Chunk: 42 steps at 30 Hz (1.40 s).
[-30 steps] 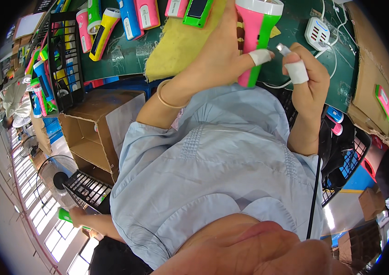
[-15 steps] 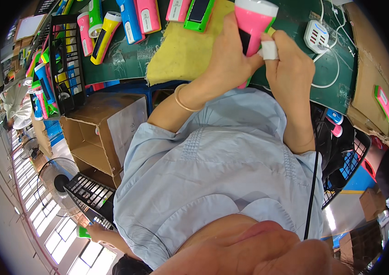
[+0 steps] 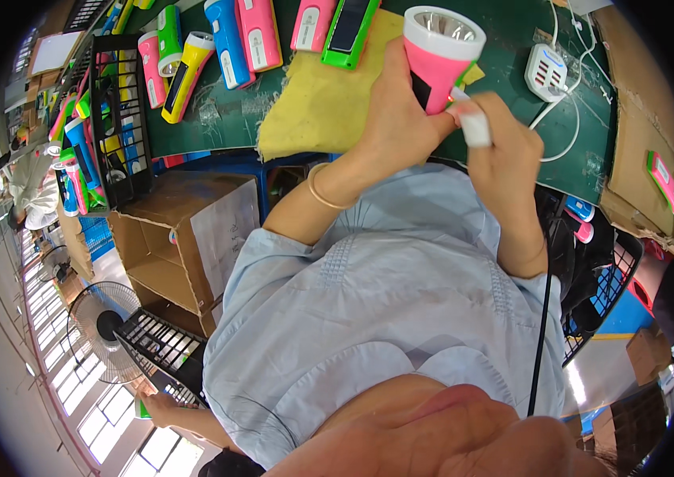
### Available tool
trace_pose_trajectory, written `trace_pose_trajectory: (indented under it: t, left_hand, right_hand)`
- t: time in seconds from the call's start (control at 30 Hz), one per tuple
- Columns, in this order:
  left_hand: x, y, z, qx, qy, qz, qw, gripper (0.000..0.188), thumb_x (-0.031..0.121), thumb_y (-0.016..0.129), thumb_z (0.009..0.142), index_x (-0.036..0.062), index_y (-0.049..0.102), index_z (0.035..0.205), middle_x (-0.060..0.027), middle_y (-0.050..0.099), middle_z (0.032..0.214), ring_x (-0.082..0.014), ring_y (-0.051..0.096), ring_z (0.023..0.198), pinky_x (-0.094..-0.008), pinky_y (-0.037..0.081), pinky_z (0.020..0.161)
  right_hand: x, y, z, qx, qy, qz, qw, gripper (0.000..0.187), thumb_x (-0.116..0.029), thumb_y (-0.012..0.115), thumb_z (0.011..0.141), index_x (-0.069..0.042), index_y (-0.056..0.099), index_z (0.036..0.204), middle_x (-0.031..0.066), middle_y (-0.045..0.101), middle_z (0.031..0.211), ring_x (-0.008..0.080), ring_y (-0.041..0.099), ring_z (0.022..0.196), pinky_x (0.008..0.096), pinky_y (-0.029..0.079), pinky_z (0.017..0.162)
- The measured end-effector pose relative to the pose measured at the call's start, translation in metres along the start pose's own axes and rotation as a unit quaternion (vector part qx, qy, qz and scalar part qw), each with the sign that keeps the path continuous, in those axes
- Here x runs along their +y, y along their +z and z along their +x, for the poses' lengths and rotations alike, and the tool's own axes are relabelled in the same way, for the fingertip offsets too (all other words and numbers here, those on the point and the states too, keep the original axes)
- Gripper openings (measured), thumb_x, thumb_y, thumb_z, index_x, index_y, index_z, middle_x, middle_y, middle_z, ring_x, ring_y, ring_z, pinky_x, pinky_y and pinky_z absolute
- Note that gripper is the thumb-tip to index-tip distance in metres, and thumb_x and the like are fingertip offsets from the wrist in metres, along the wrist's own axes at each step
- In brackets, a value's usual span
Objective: Inspecting and testing various colored flashlights by turning them on and checking the light output at a quality control station.
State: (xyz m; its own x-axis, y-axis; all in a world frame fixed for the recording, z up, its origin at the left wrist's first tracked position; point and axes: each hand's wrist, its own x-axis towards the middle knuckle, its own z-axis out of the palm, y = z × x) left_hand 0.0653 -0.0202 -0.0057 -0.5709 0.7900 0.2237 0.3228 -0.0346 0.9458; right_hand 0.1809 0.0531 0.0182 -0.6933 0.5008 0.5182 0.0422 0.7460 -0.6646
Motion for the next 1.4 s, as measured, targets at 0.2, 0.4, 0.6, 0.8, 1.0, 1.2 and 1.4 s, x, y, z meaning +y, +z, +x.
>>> trace_pose_trajectory:
  t: [0.2, 0.4, 0.6, 0.8, 1.0, 1.2, 1.4]
  left_hand:
    - [0.011, -0.003, 0.01, -0.011, 0.003, -0.065, 0.998, 0.049, 0.01, 0.075, 0.061, 0.0005, 0.05, 0.102, -0.0088, 0.059, 0.087, -0.0179, 0.057, 0.078, -0.0287, 0.047, 0.068]
    - [0.013, -0.018, 0.022, 0.06, -0.069, -0.09, 0.992, 0.05, 0.011, 0.075, 0.064, 0.0014, 0.048, 0.104, -0.0072, 0.057, 0.087, -0.0159, 0.057, 0.077, -0.0278, 0.048, 0.066]
    - [-0.004, 0.021, -0.013, 0.033, 0.105, -0.039, 0.993, 0.053, 0.017, 0.08, 0.064, 0.0004, 0.049, 0.104, -0.0088, 0.061, 0.092, -0.0174, 0.061, 0.082, -0.0281, 0.049, 0.071]
    - [-0.008, 0.008, -0.01, -0.007, 0.189, 0.018, 0.982, 0.05, 0.018, 0.08, 0.061, -0.0003, 0.052, 0.099, -0.0099, 0.062, 0.085, -0.0179, 0.063, 0.074, -0.0274, 0.05, 0.065]
    - [0.001, 0.009, -0.006, -0.034, 0.135, 0.008, 0.99, 0.046, 0.016, 0.078, 0.06, 0.0011, 0.054, 0.096, -0.0094, 0.06, 0.085, -0.0215, 0.063, 0.072, -0.0277, 0.049, 0.061]
    - [0.006, 0.003, -0.009, -0.026, 0.014, -0.051, 0.998, 0.041, 0.011, 0.076, 0.057, 0.0035, 0.058, 0.092, -0.0109, 0.06, 0.089, -0.0216, 0.062, 0.075, -0.0296, 0.049, 0.063]
    - [0.002, 0.003, -0.01, -0.086, 0.019, -0.349, 0.933, 0.046, 0.017, 0.076, 0.06, 0.0027, 0.055, 0.099, -0.0049, 0.06, 0.091, -0.0136, 0.057, 0.086, -0.0273, 0.046, 0.078]
  right_hand:
    - [-0.01, -0.019, -0.016, -0.028, -0.111, 0.02, 0.993, 0.03, 0.007, 0.049, 0.068, -0.002, 0.064, 0.092, 0.0119, 0.062, 0.073, 0.0222, 0.053, 0.052, 0.0301, 0.043, 0.048]
    - [-0.01, -0.05, 0.015, 0.185, 0.059, 0.28, 0.94, 0.023, -0.015, 0.049, 0.088, 0.005, 0.058, 0.098, 0.0112, 0.058, 0.081, 0.0135, 0.051, 0.069, 0.0246, 0.041, 0.059]
    - [-0.003, -0.011, 0.027, 0.067, -0.062, -0.003, 0.996, 0.062, -0.046, 0.076, 0.062, -0.002, 0.058, 0.102, 0.0102, 0.054, 0.091, 0.0212, 0.053, 0.08, 0.0287, 0.042, 0.068]
    - [-0.008, 0.001, 0.03, 0.121, -0.12, -0.041, 0.984, 0.049, -0.035, 0.077, 0.06, 0.002, 0.058, 0.084, 0.0092, 0.05, 0.069, 0.02, 0.048, 0.059, 0.0276, 0.038, 0.049]
    - [-0.015, -0.015, 0.045, 0.011, -0.12, -0.053, 0.991, 0.044, -0.033, 0.075, 0.063, -0.001, 0.056, 0.087, 0.009, 0.05, 0.075, 0.0203, 0.05, 0.055, 0.0276, 0.039, 0.047]
    - [-0.012, -0.017, 0.062, -0.051, -0.085, -0.05, 0.994, 0.032, -0.028, 0.068, 0.07, -0.001, 0.055, 0.084, 0.0084, 0.05, 0.075, 0.0195, 0.054, 0.053, 0.0262, 0.041, 0.045]
    - [-0.001, -0.014, 0.062, -0.127, -0.226, 0.107, 0.96, 0.039, -0.029, 0.072, 0.062, 0.0, 0.057, 0.084, 0.0121, 0.051, 0.074, 0.0269, 0.052, 0.062, 0.0319, 0.04, 0.05]
